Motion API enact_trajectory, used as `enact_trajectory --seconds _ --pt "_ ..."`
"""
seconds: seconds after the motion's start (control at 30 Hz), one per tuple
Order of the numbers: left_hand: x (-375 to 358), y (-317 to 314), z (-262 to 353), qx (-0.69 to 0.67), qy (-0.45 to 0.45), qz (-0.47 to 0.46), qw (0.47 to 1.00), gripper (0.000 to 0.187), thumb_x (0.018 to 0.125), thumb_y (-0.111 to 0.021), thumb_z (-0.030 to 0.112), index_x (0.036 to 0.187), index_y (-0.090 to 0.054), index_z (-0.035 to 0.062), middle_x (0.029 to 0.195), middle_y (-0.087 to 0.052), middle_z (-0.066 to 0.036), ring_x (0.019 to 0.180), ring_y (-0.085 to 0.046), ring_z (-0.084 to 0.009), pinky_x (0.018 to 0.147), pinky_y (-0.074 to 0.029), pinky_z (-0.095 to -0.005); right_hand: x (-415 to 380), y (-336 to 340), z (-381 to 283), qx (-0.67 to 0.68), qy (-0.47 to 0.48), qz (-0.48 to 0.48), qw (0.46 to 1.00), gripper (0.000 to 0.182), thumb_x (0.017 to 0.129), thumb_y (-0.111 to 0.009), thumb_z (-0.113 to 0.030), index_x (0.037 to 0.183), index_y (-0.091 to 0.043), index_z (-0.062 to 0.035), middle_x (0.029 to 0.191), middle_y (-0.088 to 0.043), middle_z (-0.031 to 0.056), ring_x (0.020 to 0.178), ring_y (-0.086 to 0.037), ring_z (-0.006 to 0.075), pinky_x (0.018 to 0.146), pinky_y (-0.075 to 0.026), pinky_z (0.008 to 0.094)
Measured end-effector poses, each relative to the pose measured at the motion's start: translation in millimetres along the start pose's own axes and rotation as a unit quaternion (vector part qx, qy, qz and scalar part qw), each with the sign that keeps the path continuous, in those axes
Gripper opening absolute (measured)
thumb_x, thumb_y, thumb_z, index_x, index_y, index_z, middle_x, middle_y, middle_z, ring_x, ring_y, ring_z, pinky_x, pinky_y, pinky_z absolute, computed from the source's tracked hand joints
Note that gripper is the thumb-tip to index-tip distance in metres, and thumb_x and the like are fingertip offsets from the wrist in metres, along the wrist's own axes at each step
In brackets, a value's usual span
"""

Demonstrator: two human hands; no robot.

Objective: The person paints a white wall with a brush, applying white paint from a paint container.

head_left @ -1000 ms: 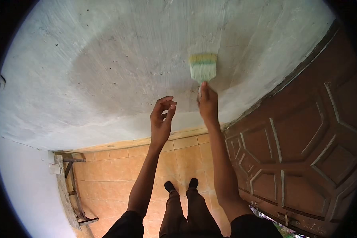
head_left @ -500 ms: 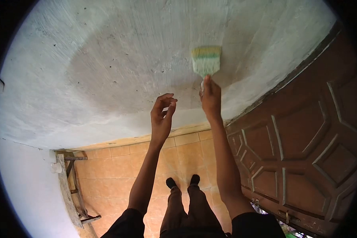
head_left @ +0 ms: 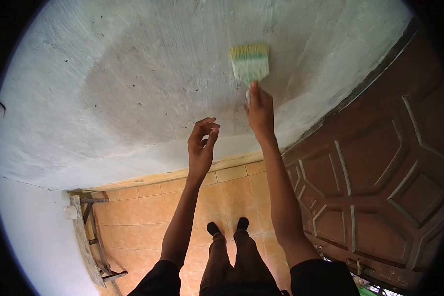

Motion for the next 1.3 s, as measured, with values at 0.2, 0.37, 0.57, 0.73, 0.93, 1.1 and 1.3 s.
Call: enact_trajectory --seconds 0.2,0.37,0.57,0.73,0.93,1.1,1.3 --pt "-4.5 2.5 -13.9 0.006 0.008 -0.01 1.0 0.026 0.096 -0.059 0.018 0.12 -0.058 0.0077 0.1 -0.064 -0.003 0.099 -0.059 -0.0113 0.076 -0.047 -0.0266 -84.4 11.6 114.3 0.007 -0.194 -0.033 0.98 0.051 0.102 -0.042 -0.042 0.069 -0.045 -0.0043 0.058 -0.04 0.0006 0.053 -0.039 0.0112 0.05 -0.033 0.0326" --pt "-12.9 -2.6 -19.8 0.01 0.018 -0.013 1.0 0.026 0.096 -0.059 0.018 0.119 -0.058 0.0075 0.099 -0.064 -0.002 0.097 -0.059 -0.0106 0.075 -0.047 -0.0262 -90.0 22.7 77.4 0.042 -0.205 0.008 0.978 0.051 0.102 -0.041 -0.044 0.07 -0.045 -0.0043 0.058 -0.039 -0.0006 0.054 -0.039 0.0102 0.049 -0.032 0.0326" --pt "-13.6 -2.4 -28.5 0.015 0.017 -0.016 1.0 0.026 0.096 -0.059 0.019 0.119 -0.058 0.0072 0.099 -0.064 -0.002 0.096 -0.058 -0.0102 0.075 -0.047 -0.0269 -16.2 -3.6 37.9 0.054 -0.01 -0.007 0.998 0.051 0.102 -0.04 -0.05 0.069 -0.039 -0.0103 0.058 -0.034 -0.0054 0.048 -0.033 0.0058 0.044 -0.025 0.0256" --pt "-13.2 2.0 -41.2 0.009 0.041 -0.01 0.999 0.026 0.096 -0.059 0.019 0.119 -0.058 0.0075 0.099 -0.064 -0.002 0.097 -0.058 -0.0098 0.076 -0.047 -0.0275 -70.5 -3.0 143.8 0.032 -0.104 -0.012 0.994 0.05 0.103 -0.041 -0.042 0.067 -0.042 -0.0069 0.056 -0.036 -0.0015 0.051 -0.036 0.0088 0.048 -0.029 0.0293" --pt "-20.3 -2.1 -48.8 0.02 0.047 -0.016 0.999 0.025 0.096 -0.059 0.02 0.119 -0.058 0.0077 0.099 -0.064 -0.001 0.096 -0.057 -0.0098 0.075 -0.047 -0.0269 -99.1 13.6 140.8 0.04 -0.152 -0.013 0.987 0.05 0.103 -0.041 -0.044 0.067 -0.04 -0.0088 0.055 -0.034 -0.0038 0.048 -0.033 0.0068 0.046 -0.028 0.0266" --pt "-24.3 -12.6 -62.1 0.0 0.054 -0.026 0.998 0.025 0.096 -0.059 0.02 0.119 -0.058 0.0083 0.099 -0.064 -0.002 0.097 -0.057 -0.0099 0.076 -0.047 -0.0275 -45.9 -2.1 87.6 0.07 -0.038 -0.01 0.997 0.051 0.103 -0.04 -0.045 0.067 -0.04 -0.0078 0.054 -0.032 -0.0037 0.048 -0.032 0.0071 0.046 -0.028 0.0266" --pt "-26.6 -18.3 -77.3 0.006 0.07 -0.03 0.997 0.025 0.096 -0.059 0.02 0.119 -0.059 0.0083 0.1 -0.064 -0.002 0.097 -0.057 -0.0104 0.077 -0.047 -0.0281 -79.9 -1.2 170.2 0.055 -0.118 -0.045 0.99 0.054 0.103 -0.041 -0.042 0.065 -0.041 -0.0036 0.054 -0.037 0.0014 0.05 -0.037 0.0114 0.049 -0.031 0.0314"
Point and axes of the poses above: each hand's wrist, its own x-axis towards the middle knuckle, its own y-axis out of the back of the hand, z = x × y, the point moved 5 cm from there along x, towards the middle knuckle
